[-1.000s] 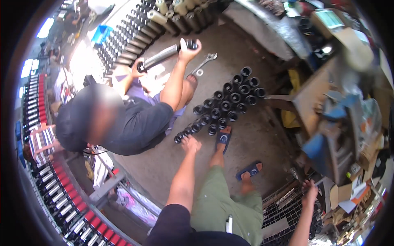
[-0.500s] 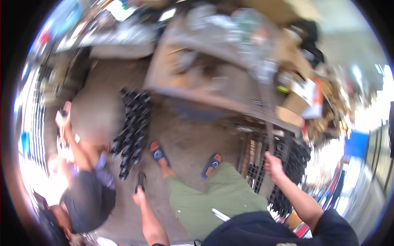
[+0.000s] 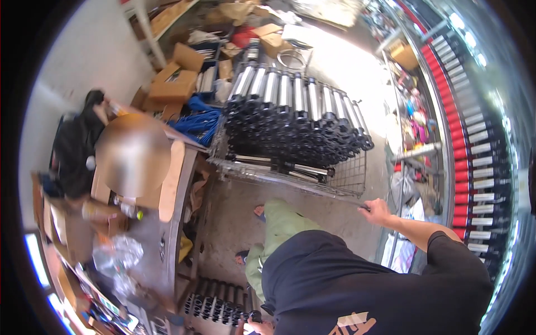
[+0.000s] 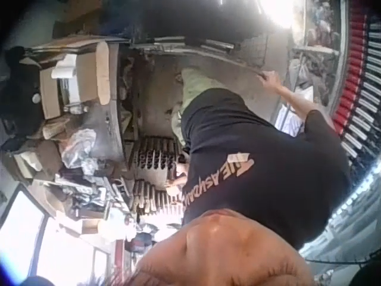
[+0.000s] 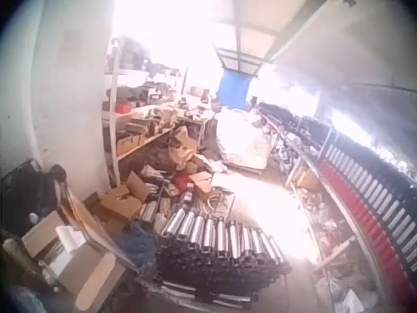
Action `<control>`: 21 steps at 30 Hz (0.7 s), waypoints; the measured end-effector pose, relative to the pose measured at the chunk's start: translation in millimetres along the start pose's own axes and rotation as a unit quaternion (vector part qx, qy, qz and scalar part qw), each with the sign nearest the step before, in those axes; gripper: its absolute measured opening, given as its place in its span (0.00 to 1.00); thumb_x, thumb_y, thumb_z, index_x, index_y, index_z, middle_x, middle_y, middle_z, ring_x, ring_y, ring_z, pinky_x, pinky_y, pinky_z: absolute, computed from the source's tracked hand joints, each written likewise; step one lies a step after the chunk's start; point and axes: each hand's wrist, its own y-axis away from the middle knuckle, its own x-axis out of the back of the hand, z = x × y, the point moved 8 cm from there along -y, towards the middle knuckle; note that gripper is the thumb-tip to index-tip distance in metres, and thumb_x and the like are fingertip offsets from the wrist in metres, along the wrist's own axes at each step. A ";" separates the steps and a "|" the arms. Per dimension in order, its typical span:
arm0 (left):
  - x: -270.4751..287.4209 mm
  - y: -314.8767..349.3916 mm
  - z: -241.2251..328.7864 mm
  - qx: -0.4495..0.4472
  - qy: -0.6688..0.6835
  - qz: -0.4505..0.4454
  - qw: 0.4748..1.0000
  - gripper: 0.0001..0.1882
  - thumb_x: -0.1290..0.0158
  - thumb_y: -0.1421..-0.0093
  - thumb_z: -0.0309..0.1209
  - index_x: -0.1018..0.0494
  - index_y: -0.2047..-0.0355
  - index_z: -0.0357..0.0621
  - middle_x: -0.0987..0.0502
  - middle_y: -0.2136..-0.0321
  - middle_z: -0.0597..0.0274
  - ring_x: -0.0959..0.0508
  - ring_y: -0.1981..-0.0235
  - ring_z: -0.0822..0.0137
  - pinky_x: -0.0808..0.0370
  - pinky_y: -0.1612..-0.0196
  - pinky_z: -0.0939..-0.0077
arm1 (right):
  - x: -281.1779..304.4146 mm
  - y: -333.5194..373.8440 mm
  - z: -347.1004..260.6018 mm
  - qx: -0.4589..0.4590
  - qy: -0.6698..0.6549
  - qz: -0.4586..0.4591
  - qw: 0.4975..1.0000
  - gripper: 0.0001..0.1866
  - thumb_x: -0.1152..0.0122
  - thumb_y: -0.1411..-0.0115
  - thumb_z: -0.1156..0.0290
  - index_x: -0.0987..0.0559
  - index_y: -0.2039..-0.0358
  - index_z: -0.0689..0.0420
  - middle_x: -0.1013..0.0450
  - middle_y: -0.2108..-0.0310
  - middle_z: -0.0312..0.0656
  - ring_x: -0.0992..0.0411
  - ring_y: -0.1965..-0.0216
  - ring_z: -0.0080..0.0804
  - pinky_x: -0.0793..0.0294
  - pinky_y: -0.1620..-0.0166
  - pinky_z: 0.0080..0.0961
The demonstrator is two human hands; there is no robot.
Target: The person assembles industrial cylinders by inserting a long metal rod through the top of each cylinder, rotating a handle to secure it, and then placing the finished assembly onto a cart with others.
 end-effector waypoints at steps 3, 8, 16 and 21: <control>-37.3 31.8 56.9 -0.033 -0.079 -0.001 0.996 0.20 0.37 0.55 0.42 0.19 0.67 0.38 0.22 0.66 0.61 0.24 0.63 0.63 0.27 0.55 0.70 | 6.9 -11.5 54.6 -0.093 0.055 -0.045 0.993 0.20 0.42 0.39 0.51 0.17 0.70 0.57 0.22 0.72 0.54 0.23 0.66 0.56 0.24 0.63 0.49; -114.3 63.6 104.8 -0.004 -0.235 -0.124 0.964 0.19 0.42 0.48 0.50 0.32 0.77 0.50 0.37 0.86 0.67 0.38 0.89 0.71 0.45 0.87 0.77 | -48.3 -78.5 101.4 -0.230 -0.020 -0.091 0.969 0.16 0.45 0.41 0.63 0.18 0.72 0.62 0.21 0.69 0.57 0.22 0.60 0.58 0.22 0.57 0.48; -150.6 92.8 161.2 -0.047 -0.192 -0.056 0.979 0.17 0.39 0.50 0.49 0.30 0.73 0.52 0.35 0.85 0.68 0.37 0.88 0.72 0.43 0.86 0.80 | -72.6 -180.3 128.6 -0.281 0.102 -0.141 0.944 0.13 0.42 0.42 0.66 0.14 0.60 0.53 0.19 0.55 0.44 0.21 0.51 0.38 0.20 0.52 0.34; -164.9 111.5 152.7 -0.016 -0.130 -0.079 0.988 0.18 0.39 0.51 0.50 0.30 0.73 0.53 0.35 0.85 0.69 0.36 0.88 0.72 0.42 0.85 0.80 | -107.9 -229.2 145.6 -0.203 0.177 -0.180 0.946 0.13 0.43 0.40 0.68 0.14 0.59 0.53 0.19 0.55 0.43 0.20 0.53 0.39 0.19 0.54 0.33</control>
